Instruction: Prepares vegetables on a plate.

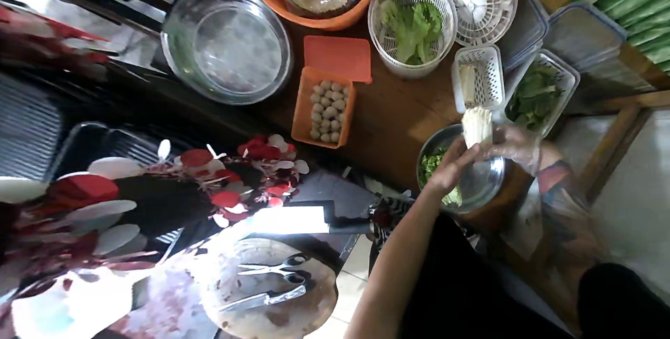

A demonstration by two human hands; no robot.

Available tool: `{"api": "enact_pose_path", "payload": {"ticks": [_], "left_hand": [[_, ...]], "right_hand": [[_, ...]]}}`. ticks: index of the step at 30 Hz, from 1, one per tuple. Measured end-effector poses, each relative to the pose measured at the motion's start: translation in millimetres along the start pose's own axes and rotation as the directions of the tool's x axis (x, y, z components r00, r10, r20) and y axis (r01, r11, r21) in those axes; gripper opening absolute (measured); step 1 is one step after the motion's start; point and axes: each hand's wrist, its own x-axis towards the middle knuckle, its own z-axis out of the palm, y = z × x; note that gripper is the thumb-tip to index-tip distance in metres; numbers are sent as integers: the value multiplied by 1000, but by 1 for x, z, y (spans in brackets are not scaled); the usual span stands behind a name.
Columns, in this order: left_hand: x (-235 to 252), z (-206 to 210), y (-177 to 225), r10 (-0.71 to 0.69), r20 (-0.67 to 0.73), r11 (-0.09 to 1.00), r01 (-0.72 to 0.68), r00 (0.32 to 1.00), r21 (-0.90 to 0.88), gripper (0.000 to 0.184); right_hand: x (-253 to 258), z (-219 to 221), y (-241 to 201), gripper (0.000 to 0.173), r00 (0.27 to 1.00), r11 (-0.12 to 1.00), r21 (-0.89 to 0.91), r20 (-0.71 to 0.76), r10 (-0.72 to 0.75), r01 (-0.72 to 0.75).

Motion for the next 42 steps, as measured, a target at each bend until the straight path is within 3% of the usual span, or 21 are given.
{"api": "enact_pose_path", "payload": {"ticks": [3,7,10,16,19,22,27,32,37,42], "left_hand": [[0,-10,-14,-35,-81,995,42,996,87,50],[-2,-18,-37,-3,-138,989,23,990,145,59],[5,-21,-47,22,-236,984,20,971,175,62],[18,-24,-47,52,-442,991,6,896,131,65],[16,-31,-52,22,-489,988,54,872,141,66],[14,-36,-54,17,-472,989,56,881,140,68],[17,-37,-50,40,-365,997,-12,930,78,73],[15,-42,-42,70,-319,969,12,945,248,76],[16,-36,-39,114,-383,905,63,917,420,78],[22,-31,-42,136,-474,922,64,870,383,75]], "right_hand": [[26,-11,90,40,985,990,-83,136,-104,116],[49,6,93,24,994,950,-299,87,-62,85],[68,10,98,27,998,908,-414,28,-56,63],[86,24,98,37,991,916,-398,-135,1,-55],[98,27,105,45,980,959,-253,-184,80,-126],[102,26,107,43,984,964,-221,-132,123,-150],[84,34,98,31,1000,993,-120,-16,4,-6],[65,33,88,29,997,996,-78,42,58,-54],[73,37,94,30,996,994,-67,-10,84,-84],[89,47,105,34,997,994,-79,-7,79,-79]]}}
